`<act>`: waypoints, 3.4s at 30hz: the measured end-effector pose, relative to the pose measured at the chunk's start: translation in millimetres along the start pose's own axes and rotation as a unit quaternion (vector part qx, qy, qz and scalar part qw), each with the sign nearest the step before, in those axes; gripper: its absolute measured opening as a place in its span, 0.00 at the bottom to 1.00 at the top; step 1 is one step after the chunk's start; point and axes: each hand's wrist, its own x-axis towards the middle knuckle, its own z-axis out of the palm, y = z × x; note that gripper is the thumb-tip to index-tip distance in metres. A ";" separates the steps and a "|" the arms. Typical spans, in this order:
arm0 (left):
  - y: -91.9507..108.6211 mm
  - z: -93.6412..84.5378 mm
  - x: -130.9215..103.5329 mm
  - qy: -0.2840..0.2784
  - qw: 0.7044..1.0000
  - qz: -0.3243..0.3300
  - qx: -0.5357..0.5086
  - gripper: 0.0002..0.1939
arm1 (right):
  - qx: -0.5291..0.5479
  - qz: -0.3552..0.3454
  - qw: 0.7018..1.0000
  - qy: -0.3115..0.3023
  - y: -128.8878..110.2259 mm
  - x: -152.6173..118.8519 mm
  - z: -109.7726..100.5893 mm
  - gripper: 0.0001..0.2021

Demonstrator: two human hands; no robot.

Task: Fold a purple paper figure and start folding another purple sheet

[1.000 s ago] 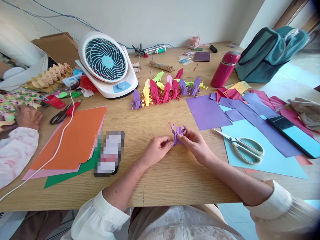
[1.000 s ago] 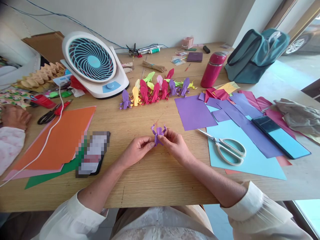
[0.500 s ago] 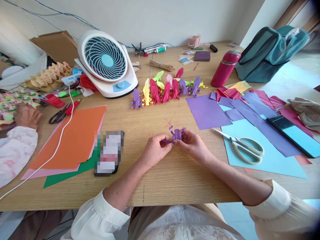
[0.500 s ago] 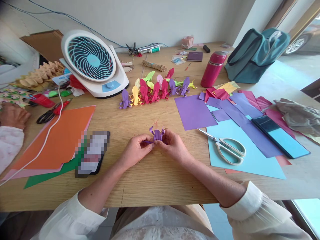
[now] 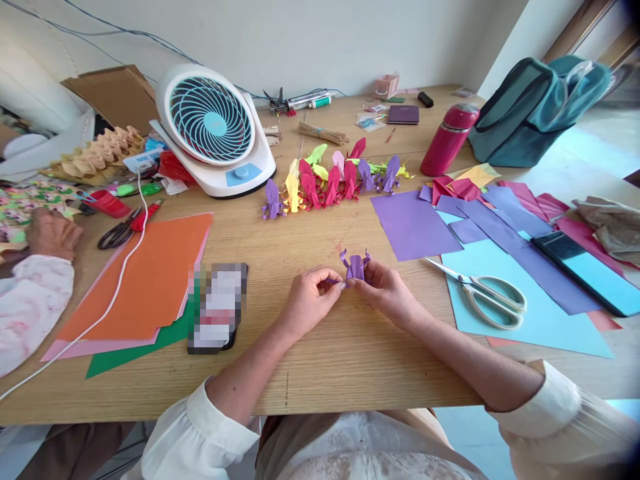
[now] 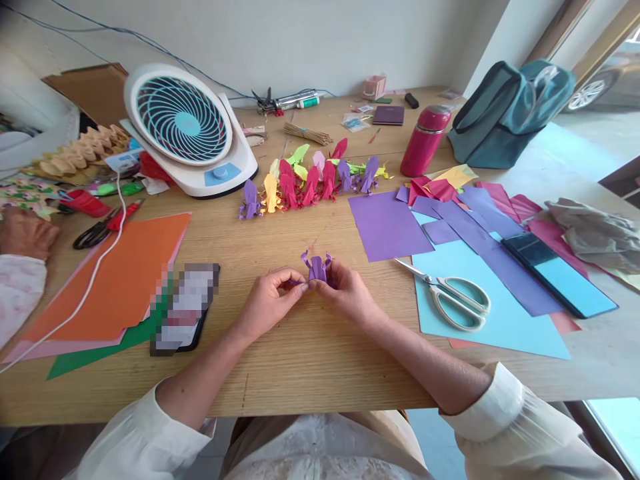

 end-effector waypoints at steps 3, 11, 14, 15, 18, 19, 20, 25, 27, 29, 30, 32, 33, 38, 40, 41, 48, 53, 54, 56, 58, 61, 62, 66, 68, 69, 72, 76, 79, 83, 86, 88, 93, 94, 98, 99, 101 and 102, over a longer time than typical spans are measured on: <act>-1.8 0.0 0.8 -0.002 1.000 -0.016 -0.011 0.05 | -0.012 0.008 1.000 -0.001 3.2 1.0 -0.9 0.16; -8.0 2.3 1.5 0.011 0.998 -0.033 -0.051 0.03 | -0.027 0.014 0.999 0.019 3.1 1.7 -3.2 0.14; -8.1 1.7 1.6 0.016 0.999 -0.036 -0.034 0.03 | -0.019 0.022 0.999 0.030 2.8 2.5 -2.6 0.16; -8.1 1.6 1.5 0.017 0.999 -0.037 -0.028 0.03 | -0.013 0.024 0.999 0.031 3.3 2.8 -2.2 0.16; -8.5 1.7 1.1 0.025 0.999 -0.033 -0.013 0.03 | 0.005 0.025 0.999 0.035 5.4 3.5 -0.9 0.17; -8.7 1.8 0.9 0.028 0.999 -0.029 -0.007 0.04 | 0.008 0.026 0.999 0.035 6.0 3.5 -0.6 0.17; -9.0 2.0 0.7 0.032 0.999 -0.027 0.001 0.04 | 0.011 0.027 0.999 0.036 6.4 3.5 -0.4 0.17; -10.2 3.4 -0.3 0.057 0.997 -0.005 0.047 0.05 | 0.020 0.037 0.999 0.033 5.0 3.3 -0.4 0.17; -10.7 4.1 -0.6 0.067 0.995 0.015 0.068 0.06 | 0.022 0.037 0.999 0.032 4.0 3.2 -0.2 0.17; -10.9 4.5 -1.1 0.075 0.993 0.033 0.085 0.06 | 0.021 0.037 0.999 0.030 3.3 2.9 0.5 0.16; -10.9 4.6 -1.4 0.078 0.992 0.041 0.094 0.07 | 0.019 0.038 0.999 0.029 3.2 2.6 1.0 0.16; -10.6 4.5 -2.3 0.083 0.989 0.059 0.112 0.07 | 0.016 0.042 0.999 0.029 3.0 1.8 2.2 0.17; -10.4 4.4 -2.8 0.085 0.987 0.069 0.121 0.07 | 0.016 0.043 0.998 0.031 2.9 1.2 2.9 0.17; -9.0 5.0 -5.2 0.093 0.971 0.124 0.183 0.08 | 0.020 0.062 0.997 0.045 1.3 -0.5 4.1 0.17; -8.6 5.6 -5.8 0.096 0.964 0.137 0.205 0.07 | 0.020 0.081 0.995 0.051 -0.5 -0.4 2.9 0.17; -8.5 5.8 -6.0 0.097 0.963 0.141 0.209 0.07 | 0.023 0.089 0.994 0.053 -1.7 -0.1 1.8 0.18; -10.7 5.7 -2.8 0.107 0.978 0.112 0.138 0.07 | 0.080 0.141 0.987 0.006 -13.5 3.8 -10.5 0.19; -12.5 5.8 -0.4 0.090 0.991 0.058 0.077 0.06 | 0.111 0.162 0.980 -0.039 -15.9 5.4 -16.8 0.19; -12.5 5.8 -0.3 0.087 0.992 0.053 0.074 0.06 | 0.114 0.161 0.979 -0.042 -15.2 5.6 -17.5 0.19; -12.1 5.6 -0.4 0.085 0.992 0.049 0.074 0.06 | 0.120 0.160 0.979 -0.044 -12.7 5.9 -18.5 0.18; -11.6 5.3 -0.4 0.083 0.992 0.047 0.077 0.06 | 0.122 0.159 0.979 -0.046 -10.1 6.2 -19.4 0.17; -11.2 4.8 -0.3 0.080 0.993 0.047 0.079 0.06 | 0.119 0.157 0.979 -0.048 -8.5 6.6 -19.9 0.17; -11.2 4.6 -0.2 0.080 0.993 0.047 0.078 0.06 | 0.116 0.157 0.980 -0.047 -8.8 6.6 -19.8 0.17; -11.6 3.4 0.1 0.075 0.993 0.044 0.079 0.06 | 0.107 0.165 0.979 -0.043 -12.1 6.5 -18.9 0.19; -11.4 2.7 0.0 0.073 0.993 0.040 0.079 0.06 | 0.109 0.169 0.978 -0.049 -12.9 6.5 -18.8 0.20; -11.2 2.4 0.0 0.072 0.994 0.038 0.079 0.06 | 0.112 0.170 0.978 -0.054 -13.0 6.6 -19.0 0.20; -10.5 1.8 -0.1 0.072 0.994 0.033 0.079 0.06 | 0.120 0.170 0.975 -0.073 -12.1 6.7 -20.2 0.21; -10.2 2.0 0.3 0.073 0.994 0.028 0.081 0.05 | 0.118 0.168 0.975 -0.080 -11.9 6.1 -21.1 0.19; -10.6 2.5 0.5 0.067 0.994 0.029 0.084 0.06 | 0.108 0.168 0.978 -0.060 -13.1 5.4 -18.5 0.18; -11.5 3.2 0.0 0.065 0.992 0.048 0.101 0.06 | 0.095 0.157 0.983 -0.024 -14.2 5.0 -11.7 0.19; -11.8 3.6 -0.9 0.071 0.987 0.072 0.123 0.06 | 0.090 0.147 0.985 -0.009 -14.2 4.8 -7.5 0.18; -11.2 3.8 -1.8 0.074 0.984 0.091 0.135 0.06 | 0.085 0.143 0.986 0.000 -14.0 4.6 -5.9 0.19; -8.0 4.3 -4.8 0.076 0.969 0.136 0.192 0.07 | 0.072 0.135 0.988 0.024 -12.3 4.1 -3.5 0.18; -7.5 4.6 -5.3 0.076 0.963 0.146 0.216 0.07 | 0.071 0.132 0.988 0.028 -11.4 4.1 -3.0 0.18; -6.3 6.5 -6.0 0.072 0.921 0.186 0.335 0.07 | 0.076 0.118 0.989 0.042 -6.0 4.6 -1.0 0.18; -6.1 7.2 -6.1 0.071 0.909 0.193 0.363 0.07 | 0.078 0.118 0.989 0.045 -4.5 4.8 -0.5 0.17; -5.7 8.5 -6.5 0.074 0.886 0.208 0.407 0.08 | 0.081 0.117 0.988 0.053 -1.9 5.0 0.5 0.17; -5.5 9.1 -6.9 0.077 0.877 0.215 0.422 0.08 | 0.081 0.114 0.988 0.057 -1.0 5.0 0.9 0.17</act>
